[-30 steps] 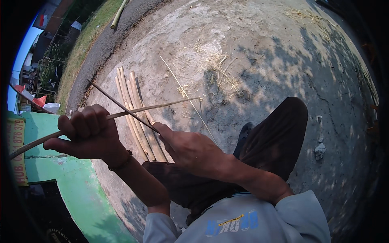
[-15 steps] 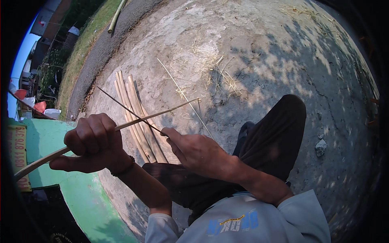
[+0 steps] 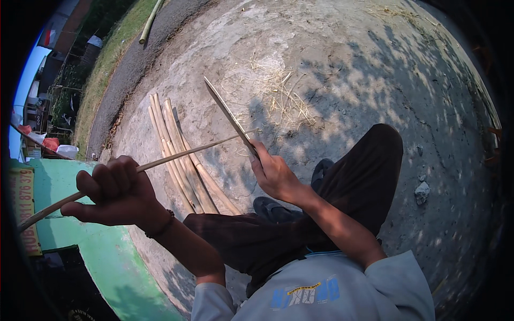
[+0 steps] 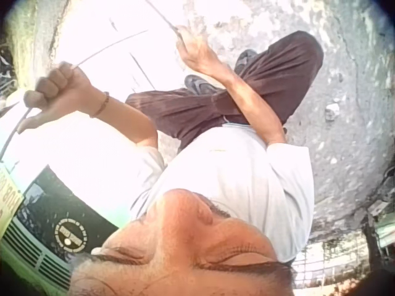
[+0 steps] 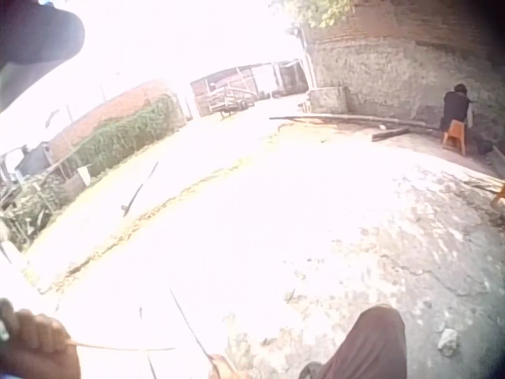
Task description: The recorder is shaving a thin strip of bamboo with a knife while sitting outdoors.
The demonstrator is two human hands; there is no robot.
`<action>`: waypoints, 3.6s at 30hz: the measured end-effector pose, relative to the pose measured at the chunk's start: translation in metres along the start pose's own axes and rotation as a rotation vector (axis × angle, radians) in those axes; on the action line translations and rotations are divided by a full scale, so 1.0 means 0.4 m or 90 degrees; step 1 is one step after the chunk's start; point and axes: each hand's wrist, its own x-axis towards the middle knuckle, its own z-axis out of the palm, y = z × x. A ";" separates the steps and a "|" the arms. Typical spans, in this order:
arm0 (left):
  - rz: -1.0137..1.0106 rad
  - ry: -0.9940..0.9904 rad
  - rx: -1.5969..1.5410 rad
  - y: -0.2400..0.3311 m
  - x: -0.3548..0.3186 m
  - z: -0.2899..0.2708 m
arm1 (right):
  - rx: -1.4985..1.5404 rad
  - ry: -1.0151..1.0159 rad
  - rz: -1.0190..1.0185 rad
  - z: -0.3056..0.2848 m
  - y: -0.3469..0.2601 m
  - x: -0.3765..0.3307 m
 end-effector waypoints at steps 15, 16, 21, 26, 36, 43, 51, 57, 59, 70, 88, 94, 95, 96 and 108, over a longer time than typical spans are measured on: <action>0.164 0.326 0.225 -0.021 0.007 0.054 | -0.122 -0.008 -0.076 0.195 0.395 0.073; 0.176 0.317 0.241 -0.005 0.007 0.035 | 0.013 -0.051 0.040 0.162 0.209 0.064; 0.190 0.307 0.264 -0.014 0.059 -0.009 | 0.059 -0.032 -0.030 0.192 0.025 0.055; 0.178 0.352 0.278 -0.007 0.072 -0.033 | -0.224 -0.073 0.182 0.256 0.486 0.088; 0.216 0.422 0.346 0.010 0.054 -0.050 | -0.115 0.128 0.174 0.169 0.441 0.104; 0.211 0.409 0.345 0.004 0.070 -0.042 | -0.015 -0.035 -0.163 0.245 0.160 0.086; 0.213 0.455 0.339 -0.006 0.076 -0.051 | -0.203 -0.087 0.157 0.210 0.580 0.106; 0.218 0.442 0.390 0.007 0.080 -0.052 | -0.090 -0.111 0.071 0.202 0.312 0.085; 0.211 0.408 0.392 0.008 0.089 -0.065 | -0.071 -0.121 0.057 0.219 0.316 0.094; 0.233 0.439 0.413 0.013 0.092 -0.064 | -0.065 -0.078 0.051 0.233 0.365 0.073; 0.254 0.490 0.474 -0.001 0.065 -0.048 | 0.001 -0.027 0.029 0.213 0.259 0.131; 0.257 0.496 0.459 0.010 0.058 -0.047 | -0.071 -0.115 0.022 0.270 0.273 0.118; 0.239 0.480 0.457 0.009 0.055 -0.051 | -0.141 -0.137 0.078 0.272 0.334 0.121; 0.215 0.460 0.445 0.000 0.056 -0.046 | -0.189 -0.138 0.124 0.261 0.443 0.120; 0.191 0.391 0.332 0.054 0.054 -0.095 | -0.120 -0.121 0.032 0.299 0.302 0.090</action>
